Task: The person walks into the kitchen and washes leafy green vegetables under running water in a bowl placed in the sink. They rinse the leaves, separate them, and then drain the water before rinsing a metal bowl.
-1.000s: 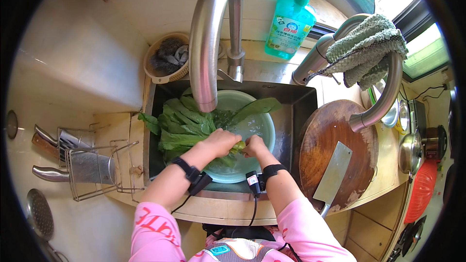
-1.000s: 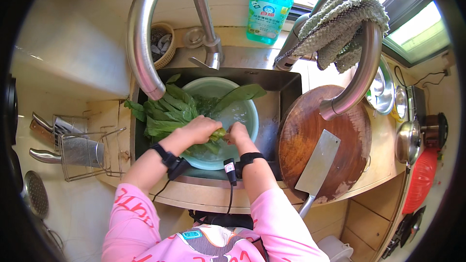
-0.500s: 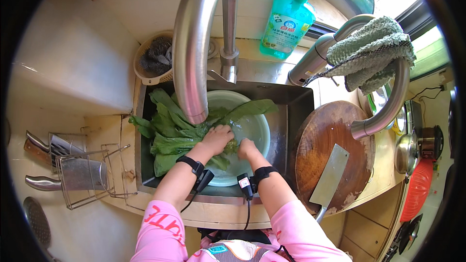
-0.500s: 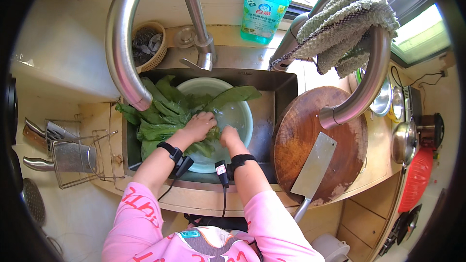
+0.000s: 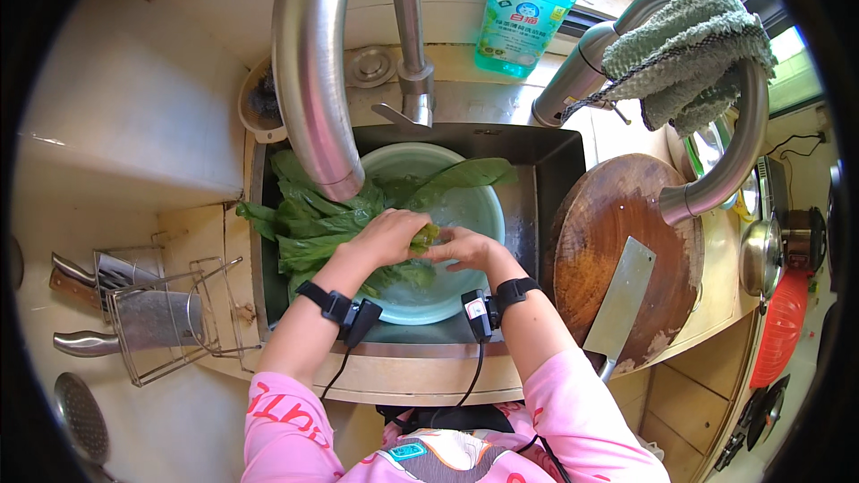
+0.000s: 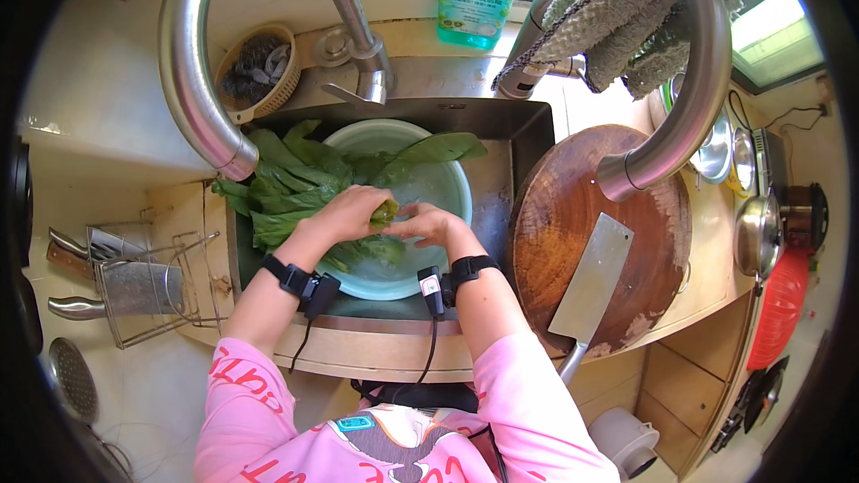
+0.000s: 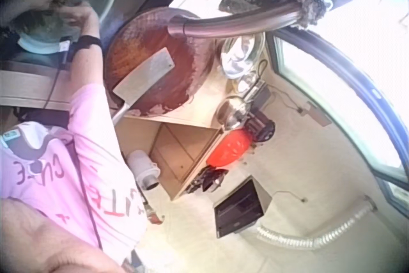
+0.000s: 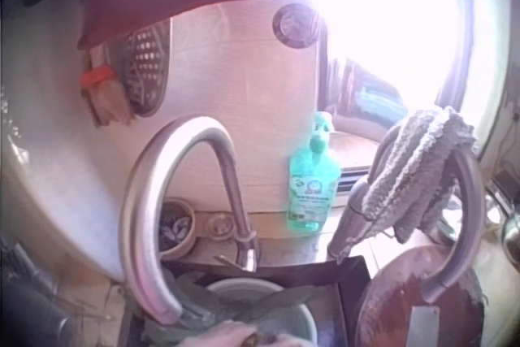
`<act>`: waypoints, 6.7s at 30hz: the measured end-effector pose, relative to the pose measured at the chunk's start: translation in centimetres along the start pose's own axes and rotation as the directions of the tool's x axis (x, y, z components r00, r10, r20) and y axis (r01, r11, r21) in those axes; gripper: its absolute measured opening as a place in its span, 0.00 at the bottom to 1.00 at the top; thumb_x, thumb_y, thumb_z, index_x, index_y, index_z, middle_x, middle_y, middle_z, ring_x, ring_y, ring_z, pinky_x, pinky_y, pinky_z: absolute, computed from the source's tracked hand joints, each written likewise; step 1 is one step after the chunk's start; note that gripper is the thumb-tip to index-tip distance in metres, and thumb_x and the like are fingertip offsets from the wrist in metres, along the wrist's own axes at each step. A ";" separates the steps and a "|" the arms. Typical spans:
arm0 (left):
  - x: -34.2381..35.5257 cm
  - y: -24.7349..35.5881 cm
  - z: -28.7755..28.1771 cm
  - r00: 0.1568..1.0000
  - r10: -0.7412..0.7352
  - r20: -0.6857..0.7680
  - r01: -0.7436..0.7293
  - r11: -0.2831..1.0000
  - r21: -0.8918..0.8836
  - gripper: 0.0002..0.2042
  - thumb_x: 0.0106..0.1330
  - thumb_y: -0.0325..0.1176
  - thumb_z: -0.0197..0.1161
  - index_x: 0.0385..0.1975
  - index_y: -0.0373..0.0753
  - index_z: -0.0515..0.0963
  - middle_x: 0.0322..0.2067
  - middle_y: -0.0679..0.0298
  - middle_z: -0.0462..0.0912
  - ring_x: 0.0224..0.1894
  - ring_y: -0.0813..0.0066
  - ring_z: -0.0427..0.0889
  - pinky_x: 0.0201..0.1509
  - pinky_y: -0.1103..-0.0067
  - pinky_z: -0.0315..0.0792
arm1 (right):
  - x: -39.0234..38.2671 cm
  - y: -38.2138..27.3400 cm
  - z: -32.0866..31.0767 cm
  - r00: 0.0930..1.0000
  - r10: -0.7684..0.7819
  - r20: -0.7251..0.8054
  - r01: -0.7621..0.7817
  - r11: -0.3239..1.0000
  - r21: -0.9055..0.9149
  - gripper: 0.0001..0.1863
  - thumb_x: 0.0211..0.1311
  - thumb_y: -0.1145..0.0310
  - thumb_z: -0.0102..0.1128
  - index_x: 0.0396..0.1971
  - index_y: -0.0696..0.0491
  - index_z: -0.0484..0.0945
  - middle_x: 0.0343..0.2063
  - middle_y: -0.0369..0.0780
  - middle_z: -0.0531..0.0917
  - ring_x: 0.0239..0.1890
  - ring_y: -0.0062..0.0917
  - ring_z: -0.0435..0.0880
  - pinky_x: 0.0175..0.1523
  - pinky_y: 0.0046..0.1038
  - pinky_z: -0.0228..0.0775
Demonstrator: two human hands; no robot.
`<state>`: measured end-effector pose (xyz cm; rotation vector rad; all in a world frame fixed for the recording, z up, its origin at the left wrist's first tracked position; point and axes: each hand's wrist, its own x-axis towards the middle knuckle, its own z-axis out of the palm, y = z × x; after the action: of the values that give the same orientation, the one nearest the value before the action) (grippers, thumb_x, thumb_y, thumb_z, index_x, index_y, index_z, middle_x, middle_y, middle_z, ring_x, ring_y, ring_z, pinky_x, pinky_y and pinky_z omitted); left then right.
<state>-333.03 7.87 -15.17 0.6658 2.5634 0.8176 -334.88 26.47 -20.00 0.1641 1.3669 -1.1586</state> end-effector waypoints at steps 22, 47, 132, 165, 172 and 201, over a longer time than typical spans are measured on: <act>-7.5 6.5 -13.2 0.837 0.235 -0.494 -0.268 0.963 0.003 0.14 0.42 0.24 0.72 0.24 0.39 0.71 0.24 0.63 0.75 0.30 0.65 0.75 0.37 0.74 0.67 | 6.2 -1.0 11.1 0.969 -0.176 0.174 0.247 0.658 -0.711 0.37 0.43 0.49 0.65 0.50 0.61 0.70 0.52 0.47 0.73 0.53 0.36 0.72 0.56 0.31 0.64; -0.7 -1.8 8.2 0.890 -0.189 0.416 -0.039 0.876 0.482 0.09 0.58 0.34 0.52 0.33 0.50 0.81 0.40 0.67 0.78 0.49 0.69 0.73 0.52 0.67 0.62 | 6.8 4.9 0.3 0.874 -0.303 -0.380 -0.162 0.556 -0.815 0.12 0.39 0.60 0.63 0.23 0.52 0.83 0.27 0.46 0.81 0.31 0.40 0.81 0.41 0.32 0.74; -4.3 3.0 -5.7 0.994 0.034 0.104 -0.027 0.997 -0.066 0.16 0.41 0.17 0.59 0.34 0.37 0.75 0.32 0.56 0.77 0.39 0.57 0.78 0.40 0.71 0.72 | 2.0 2.2 1.0 0.614 -0.455 -0.645 -0.313 0.610 -0.728 0.21 0.44 0.70 0.62 0.42 0.57 0.75 0.33 0.51 0.79 0.41 0.37 0.80 0.47 0.35 0.72; 1.6 -1.4 2.1 0.974 -0.208 0.086 0.212 0.977 -0.040 0.18 0.47 0.35 0.69 0.37 0.40 0.73 0.34 0.54 0.79 0.40 0.52 0.77 0.41 0.64 0.70 | 0.3 0.7 0.1 0.929 -0.193 -0.315 0.285 0.917 0.278 0.11 0.52 0.74 0.64 0.34 0.63 0.77 0.31 0.42 0.81 0.33 0.26 0.82 0.39 0.21 0.76; 3.1 -2.8 5.4 0.936 -0.268 0.229 0.236 0.959 0.160 0.18 0.48 0.40 0.67 0.37 0.40 0.73 0.34 0.54 0.79 0.40 0.52 0.77 0.41 0.64 0.71 | 0.6 1.2 0.8 0.779 -0.199 -0.595 0.005 0.950 -0.312 0.11 0.36 0.72 0.72 0.22 0.60 0.81 0.19 0.41 0.82 0.24 0.22 0.83 0.33 0.24 0.76; -10.8 6.4 -14.5 0.788 -0.064 -0.613 -0.281 0.848 -0.450 0.21 0.43 0.28 0.75 0.32 0.39 0.69 0.27 0.67 0.75 0.29 0.80 0.74 0.38 0.82 0.70 | 2.9 3.4 2.3 0.743 -0.459 -0.488 -0.202 0.541 -0.817 0.19 0.48 0.67 0.61 0.43 0.53 0.76 0.39 0.51 0.79 0.46 0.43 0.76 0.50 0.36 0.69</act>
<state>-328.92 0.32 2.01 0.4172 2.6157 1.9652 -331.56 24.97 -23.50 -0.2870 2.5135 -0.3990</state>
